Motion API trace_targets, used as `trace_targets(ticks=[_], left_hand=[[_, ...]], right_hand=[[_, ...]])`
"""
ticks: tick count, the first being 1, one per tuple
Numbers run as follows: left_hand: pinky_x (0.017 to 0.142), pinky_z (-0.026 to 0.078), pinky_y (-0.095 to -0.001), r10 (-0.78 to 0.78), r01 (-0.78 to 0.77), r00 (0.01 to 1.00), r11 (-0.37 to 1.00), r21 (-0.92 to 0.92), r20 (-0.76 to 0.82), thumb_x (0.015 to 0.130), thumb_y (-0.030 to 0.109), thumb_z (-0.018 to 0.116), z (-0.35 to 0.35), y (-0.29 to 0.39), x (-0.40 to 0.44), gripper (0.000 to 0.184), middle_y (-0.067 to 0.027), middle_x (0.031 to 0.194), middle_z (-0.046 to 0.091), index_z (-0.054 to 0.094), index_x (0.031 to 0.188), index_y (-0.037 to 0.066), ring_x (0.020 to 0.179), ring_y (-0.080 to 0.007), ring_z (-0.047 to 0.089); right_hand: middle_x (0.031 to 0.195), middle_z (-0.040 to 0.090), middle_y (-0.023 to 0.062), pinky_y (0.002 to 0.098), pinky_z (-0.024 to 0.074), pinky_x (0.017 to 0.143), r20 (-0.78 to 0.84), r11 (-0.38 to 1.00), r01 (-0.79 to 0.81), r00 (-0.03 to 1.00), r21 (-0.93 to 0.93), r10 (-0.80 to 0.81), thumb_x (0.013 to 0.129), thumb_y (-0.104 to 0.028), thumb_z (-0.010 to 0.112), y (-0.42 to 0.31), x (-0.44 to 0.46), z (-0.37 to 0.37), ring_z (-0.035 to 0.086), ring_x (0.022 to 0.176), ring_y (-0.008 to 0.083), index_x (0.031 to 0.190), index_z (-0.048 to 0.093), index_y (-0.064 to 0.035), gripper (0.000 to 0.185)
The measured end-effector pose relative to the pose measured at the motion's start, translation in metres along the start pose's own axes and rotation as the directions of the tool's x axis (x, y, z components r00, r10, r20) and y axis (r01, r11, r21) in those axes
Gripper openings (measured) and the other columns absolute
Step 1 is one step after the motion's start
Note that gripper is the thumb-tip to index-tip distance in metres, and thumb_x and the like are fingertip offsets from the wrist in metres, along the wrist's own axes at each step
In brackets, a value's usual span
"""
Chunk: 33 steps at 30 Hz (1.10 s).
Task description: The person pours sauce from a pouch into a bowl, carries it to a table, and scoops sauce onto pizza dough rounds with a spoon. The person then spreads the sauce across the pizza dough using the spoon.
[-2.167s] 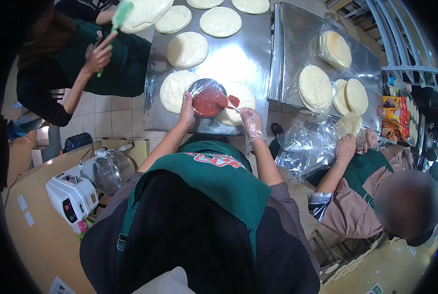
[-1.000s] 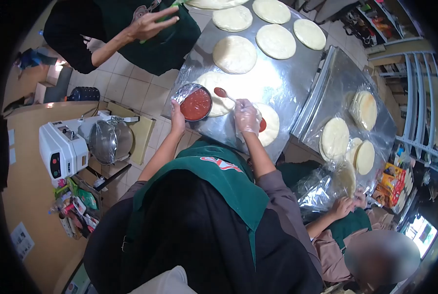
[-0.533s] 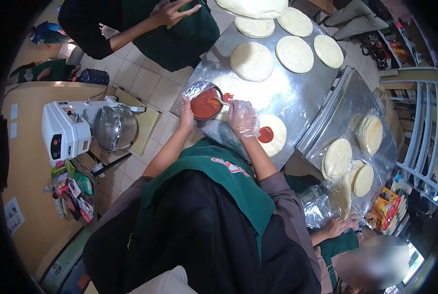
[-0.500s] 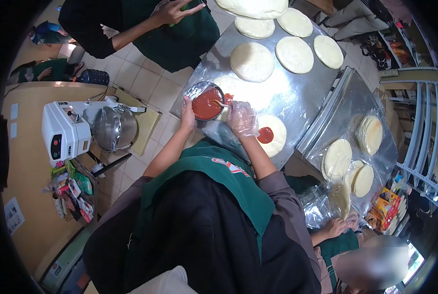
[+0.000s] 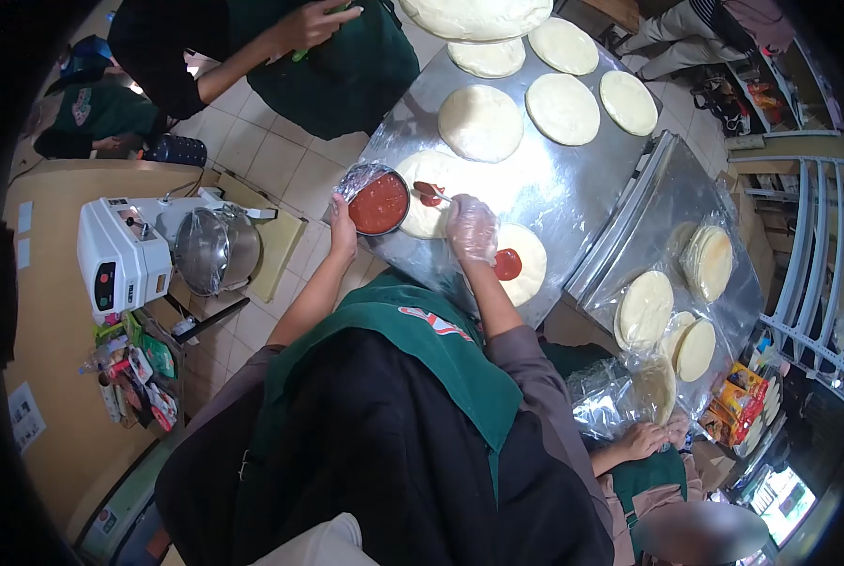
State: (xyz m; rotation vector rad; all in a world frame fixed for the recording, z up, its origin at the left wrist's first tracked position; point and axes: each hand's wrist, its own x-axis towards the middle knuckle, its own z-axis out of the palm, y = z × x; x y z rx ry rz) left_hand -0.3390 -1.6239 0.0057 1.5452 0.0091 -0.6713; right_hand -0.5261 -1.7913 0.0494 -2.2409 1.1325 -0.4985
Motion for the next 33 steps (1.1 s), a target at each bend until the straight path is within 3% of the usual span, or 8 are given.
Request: trace_targets(ticks=[3,11,15,22,25,28,29,33], left_hand=[[0.107,0.037,-0.0354,0.003,-0.003,1.000,1.000,-0.002,-0.009,0.099,0.060,0.037,-0.002,0.013,-0.006,0.076,-0.0174,0.138,0.048,0.037,0.140,-0.004,0.127,-0.0253,0.047],[0.109,0.034,-0.0358,0.072,-0.074,0.997,0.993,0.091,0.028,0.099,0.062,0.033,0.007,0.010,0.000,0.077,-0.0190,0.136,0.048,0.039,0.138,-0.005,0.126,-0.0274,0.047],[0.108,0.033,-0.0355,0.075,-0.082,0.995,0.989,0.122,0.059,0.099,0.062,0.033,0.018,0.020,-0.004,0.077,-0.0188,0.135,0.049,0.040,0.137,-0.005,0.126,-0.0272,0.047],[0.106,0.036,-0.0353,0.028,-0.025,0.997,0.999,-0.041,0.067,0.100,0.060,0.034,0.017,0.006,0.012,0.072,-0.0163,0.133,0.052,0.041,0.137,-0.002,0.123,-0.0250,0.049],[0.105,0.038,-0.0354,0.021,-0.019,0.999,0.999,-0.041,0.029,0.100,0.059,0.035,0.014,0.012,0.006,0.071,-0.0159,0.133,0.052,0.041,0.136,-0.001,0.122,-0.0247,0.050],[0.104,0.039,-0.0352,0.013,-0.013,1.000,1.000,0.023,-0.019,0.100,0.059,0.035,0.006,0.014,0.011,0.070,-0.0158,0.132,0.052,0.041,0.136,-0.001,0.121,-0.0243,0.051],[0.104,0.039,-0.0353,0.026,-0.025,0.999,0.999,0.031,-0.023,0.100,0.059,0.035,0.003,0.013,0.013,0.071,-0.0161,0.132,0.052,0.041,0.136,-0.001,0.122,-0.0245,0.051],[0.105,0.038,-0.0357,0.048,-0.046,0.998,0.998,0.054,-0.047,0.099,0.061,0.035,0.000,0.016,0.013,0.073,-0.0176,0.134,0.051,0.042,0.135,-0.003,0.124,-0.0256,0.049]], right_hand=[[0.077,0.062,0.0107,0.0483,0.0470,0.071,0.049,0.911,0.271,0.962,-0.312,-0.269,0.085,-0.014,0.056,-0.003,0.002,0.000,0.062,0.076,0.0315,0.088,0.065,-0.0116,0.010],[0.083,0.068,0.0180,0.0473,0.0505,0.074,-0.015,0.976,0.213,0.977,-0.046,-0.213,0.088,-0.018,0.058,-0.052,0.002,-0.019,0.065,0.080,0.0360,0.088,0.070,-0.0065,0.016],[0.072,0.066,0.0195,0.0448,0.0503,0.070,0.113,0.991,0.097,0.990,-0.093,-0.086,0.087,-0.022,0.060,-0.049,0.000,-0.003,0.065,0.069,0.0351,0.084,0.071,-0.0055,0.020],[0.074,0.066,0.0179,0.0377,0.0476,0.068,0.482,0.718,-0.514,0.831,0.470,0.279,0.086,-0.025,0.061,-0.007,-0.004,0.011,0.062,0.069,0.0253,0.083,0.073,-0.0040,0.025],[0.071,0.065,0.0137,0.0334,0.0466,0.065,0.397,0.753,-0.513,0.845,0.412,0.359,0.087,-0.022,0.061,-0.011,0.002,-0.004,0.060,0.067,0.0204,0.086,0.072,-0.0030,0.023],[0.071,0.067,0.0124,0.0358,0.0475,0.064,0.086,0.896,-0.324,0.946,0.305,0.313,0.088,-0.023,0.060,-0.027,0.002,-0.014,0.063,0.068,0.0249,0.086,0.071,-0.0039,0.023],[0.074,0.067,0.0111,0.0396,0.0481,0.066,0.001,0.981,-0.194,0.981,0.011,0.194,0.088,-0.023,0.059,-0.033,0.004,-0.019,0.065,0.072,0.0287,0.087,0.068,-0.0071,0.018],[0.079,0.064,0.0093,0.0434,0.0470,0.070,0.100,0.870,0.273,0.962,-0.410,-0.254,0.085,-0.020,0.059,-0.013,0.006,-0.004,0.063,0.076,0.0279,0.088,0.065,-0.0126,0.010]])
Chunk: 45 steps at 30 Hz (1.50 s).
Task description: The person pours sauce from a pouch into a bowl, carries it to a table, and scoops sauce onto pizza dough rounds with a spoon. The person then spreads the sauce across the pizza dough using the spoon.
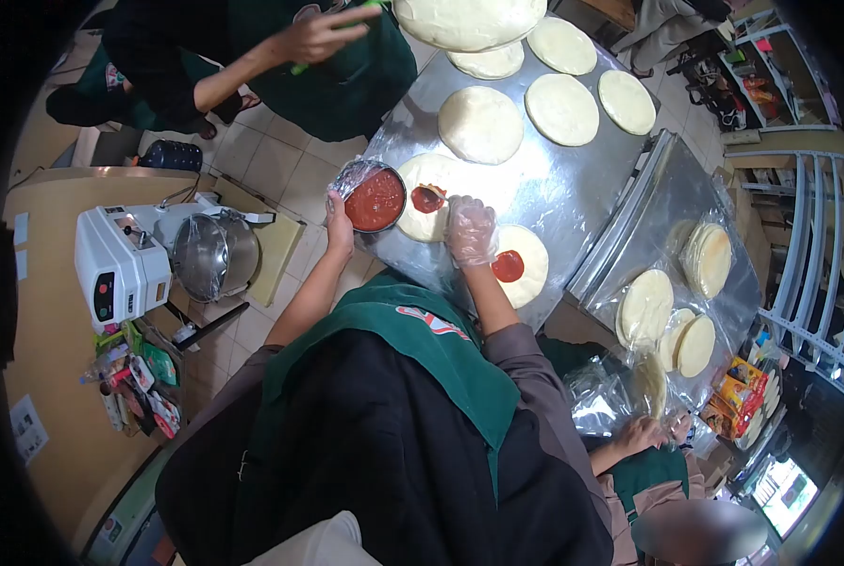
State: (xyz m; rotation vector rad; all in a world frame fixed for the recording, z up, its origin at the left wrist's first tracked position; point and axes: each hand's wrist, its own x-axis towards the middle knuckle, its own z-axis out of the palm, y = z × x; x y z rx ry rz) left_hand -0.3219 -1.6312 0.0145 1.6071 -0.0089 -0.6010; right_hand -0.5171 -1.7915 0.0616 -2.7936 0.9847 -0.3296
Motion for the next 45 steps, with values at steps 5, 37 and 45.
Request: trace_targets(ticks=[5,37,45], left_hand=[[0.106,0.037,-0.0360,-0.007,0.007,0.997,1.000,0.003,0.082,0.098,0.063,0.035,0.011,0.007,0.000,0.078,-0.0189,0.135,0.050,0.040,0.137,-0.005,0.125,-0.0270,0.048],[0.110,0.033,-0.0354,-0.084,0.074,0.983,0.995,0.066,0.165,0.097,0.064,0.036,0.163,0.044,0.078,0.084,-0.0216,0.142,0.044,0.029,0.145,-0.005,0.131,-0.0284,0.044],[0.111,0.031,-0.0350,-0.050,0.048,0.959,0.999,0.014,0.278,0.097,0.064,0.037,0.202,0.040,0.090,0.086,-0.0231,0.145,0.040,0.027,0.145,-0.007,0.133,-0.0310,0.042]], right_hand=[[0.079,0.066,0.0130,0.0456,0.0486,0.071,-0.002,0.893,-0.308,0.945,0.328,0.327,0.086,-0.019,0.059,-0.019,0.010,-0.053,0.065,0.077,0.0323,0.085,0.067,-0.0106,0.012],[0.080,0.067,0.0145,0.0469,0.0489,0.073,-0.100,0.834,-0.380,0.886,0.401,0.452,0.085,-0.016,0.060,0.078,0.126,-0.026,0.064,0.078,0.0339,0.086,0.067,-0.0091,0.010],[0.073,0.067,0.0164,0.0415,0.0498,0.068,0.251,0.502,-0.671,0.703,0.546,0.666,0.085,-0.026,0.061,0.087,0.109,0.010,0.065,0.068,0.0295,0.082,0.070,-0.0049,0.023]])
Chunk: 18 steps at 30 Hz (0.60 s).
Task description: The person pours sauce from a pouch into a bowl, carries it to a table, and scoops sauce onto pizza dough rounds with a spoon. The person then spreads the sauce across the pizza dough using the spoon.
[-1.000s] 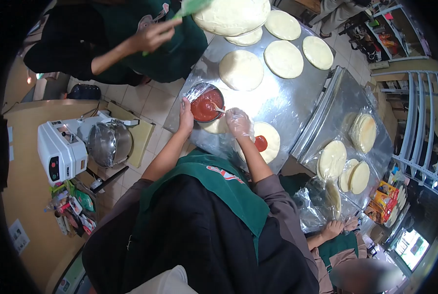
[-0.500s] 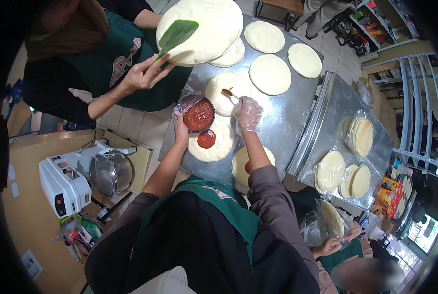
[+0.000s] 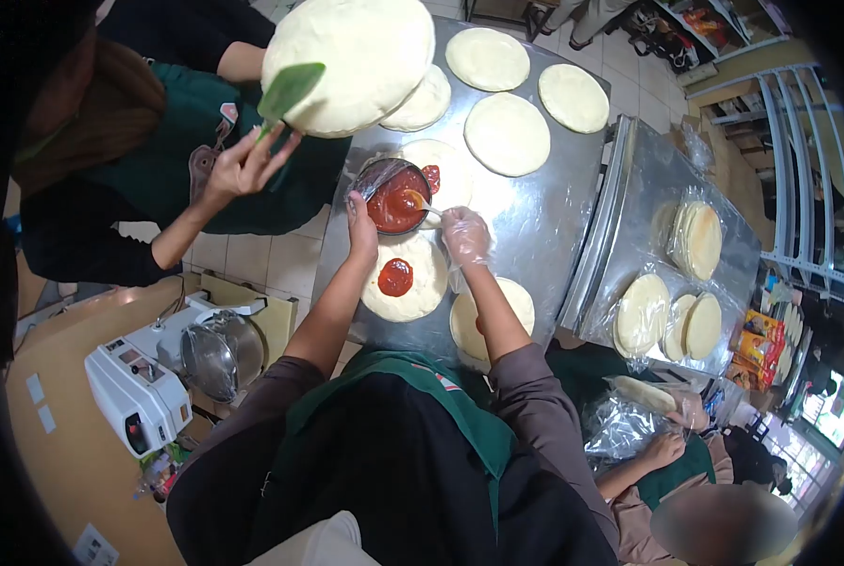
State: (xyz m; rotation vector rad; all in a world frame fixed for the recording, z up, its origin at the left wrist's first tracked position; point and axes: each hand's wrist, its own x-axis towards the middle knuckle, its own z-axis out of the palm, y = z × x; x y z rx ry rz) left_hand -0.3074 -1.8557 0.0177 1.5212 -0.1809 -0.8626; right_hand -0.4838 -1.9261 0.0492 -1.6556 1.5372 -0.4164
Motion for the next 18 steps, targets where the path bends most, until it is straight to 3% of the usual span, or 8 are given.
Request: trace_targets(ticks=[1,4,8,9,12,13,16,18], left_hand=[[0.111,0.030,-0.0350,-0.030,0.030,0.999,1.000,-0.011,-0.012,0.097,0.063,0.037,0.002,0.001,0.000,0.086,-0.0231,0.145,0.040,0.027,0.145,-0.007,0.133,-0.0310,0.042],[0.111,0.031,-0.0348,-0.055,0.055,0.996,0.998,-0.008,-0.076,0.098,0.061,0.038,0.004,-0.001,0.005,0.084,-0.0231,0.146,0.040,0.027,0.146,-0.007,0.133,-0.0311,0.042],[0.111,0.031,-0.0354,0.037,-0.035,0.986,0.999,0.011,-0.164,0.099,0.060,0.038,-0.001,-0.005,0.005,0.082,-0.0232,0.147,0.039,0.028,0.146,-0.006,0.134,-0.0312,0.040],[0.111,0.031,-0.0356,0.034,-0.033,0.984,0.999,0.009,-0.174,0.099,0.060,0.038,-0.007,-0.011,0.009,0.082,-0.0233,0.147,0.039,0.028,0.146,-0.006,0.135,-0.0311,0.040],[0.111,0.030,-0.0361,0.031,-0.029,0.980,0.999,0.016,-0.194,0.098,0.061,0.037,-0.018,-0.021,0.009,0.085,-0.0245,0.147,0.038,0.026,0.147,-0.007,0.135,-0.0316,0.040],[0.111,0.030,-0.0360,0.041,-0.038,0.980,0.999,0.017,-0.195,0.098,0.062,0.038,-0.017,-0.014,0.005,0.086,-0.0250,0.148,0.037,0.025,0.147,-0.008,0.135,-0.0319,0.039],[0.112,0.029,-0.0357,0.044,-0.041,0.976,0.999,0.017,-0.215,0.097,0.062,0.037,-0.017,-0.015,0.006,0.089,-0.0265,0.148,0.036,0.024,0.146,-0.011,0.136,-0.0328,0.038],[0.113,0.028,-0.0356,0.030,-0.023,0.968,0.999,0.033,-0.248,0.097,0.063,0.037,-0.013,-0.018,0.007,0.090,-0.0272,0.148,0.035,0.024,0.146,-0.012,0.137,-0.0334,0.038]], right_hand=[[0.073,0.068,0.0149,0.0375,0.0489,0.066,0.099,0.973,-0.144,0.987,0.179,0.128,0.085,-0.029,0.063,0.011,0.006,-0.002,0.063,0.066,0.0234,0.085,0.071,-0.0031,0.028],[0.073,0.068,0.0135,0.0358,0.0485,0.066,0.103,0.899,-0.250,0.968,0.360,0.228,0.087,-0.031,0.062,0.031,0.022,-0.006,0.061,0.065,0.0208,0.088,0.072,-0.0028,0.030],[0.082,0.071,0.0165,0.0398,0.0508,0.070,-0.225,0.997,0.038,0.974,0.069,-0.021,0.088,-0.029,0.062,0.008,0.030,-0.014,0.067,0.073,0.0290,0.092,0.072,-0.0022,0.029],[0.082,0.069,0.0141,0.0425,0.0499,0.070,-0.271,0.988,0.139,0.950,-0.069,-0.153,0.087,-0.023,0.061,0.005,0.031,-0.010,0.066,0.076,0.0317,0.089,0.070,-0.0056,0.019],[0.077,0.064,0.0097,0.0429,0.0469,0.066,-0.142,0.694,0.444,0.777,-0.566,-0.613,0.084,-0.019,0.060,0.002,0.040,-0.004,0.062,0.073,0.0292,0.085,0.067,-0.0099,0.011],[0.076,0.061,0.0069,0.0427,0.0440,0.063,-0.106,0.605,0.484,0.720,-0.633,-0.686,0.082,-0.016,0.062,0.002,0.040,-0.004,0.059,0.070,0.0259,0.085,0.064,-0.0133,0.004],[0.076,0.061,0.0062,0.0433,0.0446,0.064,-0.281,0.739,0.514,0.702,-0.435,-0.654,0.081,-0.013,0.064,-0.015,0.024,-0.018,0.059,0.071,0.0261,0.087,0.064,-0.0129,0.006],[0.077,0.062,0.0065,0.0440,0.0455,0.066,-0.220,0.755,0.540,0.739,-0.372,-0.637,0.079,-0.012,0.065,-0.018,0.018,-0.017,0.060,0.073,0.0272,0.087,0.064,-0.0127,0.007]])
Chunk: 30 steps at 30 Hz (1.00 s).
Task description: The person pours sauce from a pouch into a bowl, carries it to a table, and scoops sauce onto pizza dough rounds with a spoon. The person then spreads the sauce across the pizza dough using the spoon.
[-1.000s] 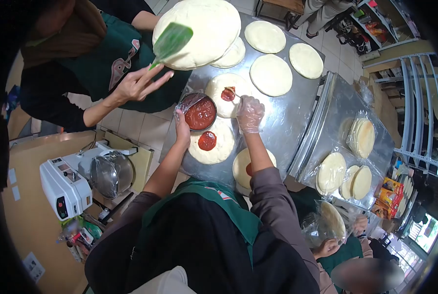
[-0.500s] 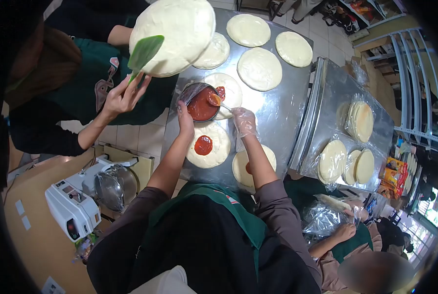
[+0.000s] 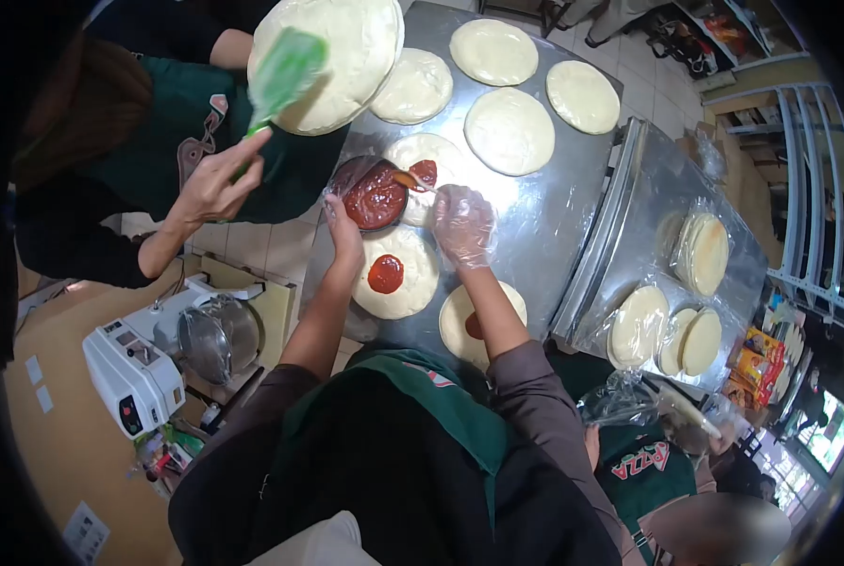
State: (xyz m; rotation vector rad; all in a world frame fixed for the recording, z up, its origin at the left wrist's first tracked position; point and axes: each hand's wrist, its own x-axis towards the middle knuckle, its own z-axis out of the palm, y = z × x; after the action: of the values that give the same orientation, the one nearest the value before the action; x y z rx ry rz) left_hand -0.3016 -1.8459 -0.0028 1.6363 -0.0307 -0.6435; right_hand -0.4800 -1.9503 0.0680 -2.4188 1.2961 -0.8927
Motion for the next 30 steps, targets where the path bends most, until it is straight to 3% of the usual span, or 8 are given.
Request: trace_targets(ticks=[3,6,10,15,20,25,28,30], left_hand=[[0.113,0.027,-0.0358,0.013,-0.012,1.000,0.999,0.048,-0.005,0.097,0.063,0.036,0.015,0.019,-0.014,0.091,-0.0275,0.149,0.035,0.023,0.146,-0.012,0.138,-0.0340,0.036],[0.113,0.028,-0.0359,-0.005,0.006,1.000,0.997,0.075,-0.008,0.097,0.064,0.036,0.026,0.018,-0.018,0.090,-0.0273,0.148,0.035,0.024,0.146,-0.011,0.138,-0.0336,0.037],[0.113,0.028,-0.0360,-0.062,0.062,0.998,0.998,-0.014,-0.010,0.097,0.064,0.036,0.025,0.022,-0.018,0.091,-0.0263,0.150,0.033,0.020,0.148,-0.009,0.138,-0.0327,0.036],[0.112,0.030,-0.0365,-0.022,0.018,0.998,0.998,-0.068,-0.060,0.097,0.064,0.037,0.011,0.012,-0.008,0.091,-0.0250,0.150,0.033,0.019,0.149,-0.008,0.137,-0.0321,0.037],[0.112,0.031,-0.0365,-0.018,0.015,0.998,0.999,-0.051,-0.058,0.098,0.062,0.036,-0.001,-0.001,0.000,0.085,-0.0238,0.147,0.037,0.023,0.148,-0.006,0.135,-0.0318,0.040],[0.112,0.030,-0.0364,-0.020,0.020,1.000,1.000,-0.020,0.006,0.098,0.062,0.035,0.021,0.013,-0.011,0.085,-0.0242,0.148,0.036,0.024,0.148,-0.007,0.135,-0.0318,0.039],[0.112,0.029,-0.0360,0.005,-0.007,0.999,0.999,0.048,0.039,0.098,0.063,0.035,0.050,0.017,-0.021,0.087,-0.0246,0.148,0.036,0.024,0.147,-0.008,0.135,-0.0316,0.039],[0.111,0.030,-0.0354,-0.019,0.016,0.998,0.999,0.047,0.059,0.097,0.064,0.036,0.072,0.017,-0.027,0.089,-0.0244,0.147,0.038,0.025,0.146,-0.009,0.134,-0.0309,0.041]], right_hand=[[0.079,0.065,0.0098,0.0425,0.0478,0.068,0.057,0.996,0.084,0.995,-0.032,-0.082,0.081,-0.014,0.064,-0.007,0.001,0.004,0.063,0.075,0.0291,0.085,0.066,-0.0103,0.005],[0.080,0.068,0.0141,0.0407,0.0497,0.069,0.435,0.860,-0.496,0.806,0.124,0.402,0.082,-0.014,0.062,0.005,-0.006,0.022,0.064,0.075,0.0315,0.084,0.068,-0.0058,0.010],[0.076,0.069,0.0159,0.0393,0.0492,0.066,0.617,0.469,-0.808,0.581,0.357,0.531,0.087,-0.030,0.061,0.031,-0.011,0.025,0.065,0.068,0.0282,0.090,0.073,-0.0071,0.026],[0.072,0.067,0.0126,0.0382,0.0485,0.064,0.348,0.781,-0.588,0.792,0.213,0.502,0.086,-0.025,0.062,0.024,0.009,0.004,0.063,0.064,0.0288,0.085,0.071,-0.0067,0.020],[0.077,0.063,0.0080,0.0444,0.0458,0.068,0.083,0.979,0.065,0.995,-0.192,-0.049,0.085,-0.019,0.060,0.030,0.004,0.022,0.061,0.074,0.0293,0.087,0.066,-0.0125,0.009],[0.073,0.061,0.0068,0.0443,0.0448,0.065,0.026,0.991,-0.100,0.995,0.086,0.098,0.084,-0.020,0.062,0.009,0.007,-0.011,0.060,0.071,0.0284,0.083,0.065,-0.0147,0.006],[0.072,0.062,0.0088,0.0468,0.0459,0.066,0.013,0.994,-0.023,1.000,-0.109,0.024,0.084,-0.020,0.062,0.020,0.003,-0.006,0.062,0.070,0.0306,0.085,0.066,-0.0150,0.007],[0.078,0.067,0.0126,0.0459,0.0489,0.073,0.180,0.962,-0.271,0.945,-0.038,0.273,0.086,-0.022,0.059,0.032,0.002,-0.005,0.064,0.076,0.0337,0.085,0.068,-0.0106,0.015]])
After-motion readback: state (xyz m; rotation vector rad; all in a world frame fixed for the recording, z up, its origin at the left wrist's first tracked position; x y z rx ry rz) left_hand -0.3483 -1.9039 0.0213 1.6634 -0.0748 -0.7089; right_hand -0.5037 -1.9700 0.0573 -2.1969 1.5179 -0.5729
